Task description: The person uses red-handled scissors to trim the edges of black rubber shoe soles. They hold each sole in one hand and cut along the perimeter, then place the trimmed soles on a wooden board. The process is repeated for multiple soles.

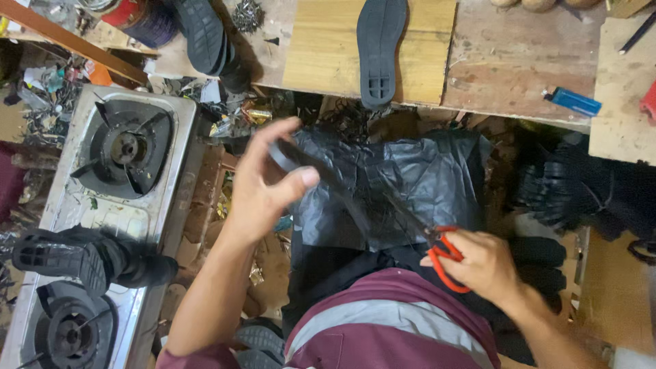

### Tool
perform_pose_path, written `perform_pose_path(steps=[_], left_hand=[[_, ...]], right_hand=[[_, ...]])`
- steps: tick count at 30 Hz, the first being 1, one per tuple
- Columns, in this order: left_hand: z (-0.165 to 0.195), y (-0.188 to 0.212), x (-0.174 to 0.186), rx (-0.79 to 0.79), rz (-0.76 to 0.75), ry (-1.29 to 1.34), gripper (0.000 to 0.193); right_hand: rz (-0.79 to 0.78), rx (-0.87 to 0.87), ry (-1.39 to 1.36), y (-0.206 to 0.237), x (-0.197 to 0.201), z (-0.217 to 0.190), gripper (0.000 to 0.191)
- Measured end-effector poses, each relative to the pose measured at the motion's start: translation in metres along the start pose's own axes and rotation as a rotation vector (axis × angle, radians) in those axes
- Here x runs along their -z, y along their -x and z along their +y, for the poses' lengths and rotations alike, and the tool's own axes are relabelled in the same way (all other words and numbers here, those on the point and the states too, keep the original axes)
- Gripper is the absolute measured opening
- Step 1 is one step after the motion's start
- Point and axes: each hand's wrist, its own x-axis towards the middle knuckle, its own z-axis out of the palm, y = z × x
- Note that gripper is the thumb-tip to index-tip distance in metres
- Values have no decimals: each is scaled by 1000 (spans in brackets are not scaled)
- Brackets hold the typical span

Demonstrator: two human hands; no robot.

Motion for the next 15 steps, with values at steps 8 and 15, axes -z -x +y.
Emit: perform_pose_path(steps=[8, 15], left_hand=[[-27, -105, -70, -567, 585, -145, 58], [-68, -134, -131, -301, 385, -463, 50]], right_hand=[[156, 62, 192, 13, -50, 4, 39], [193, 33, 142, 15, -48, 6, 39]])
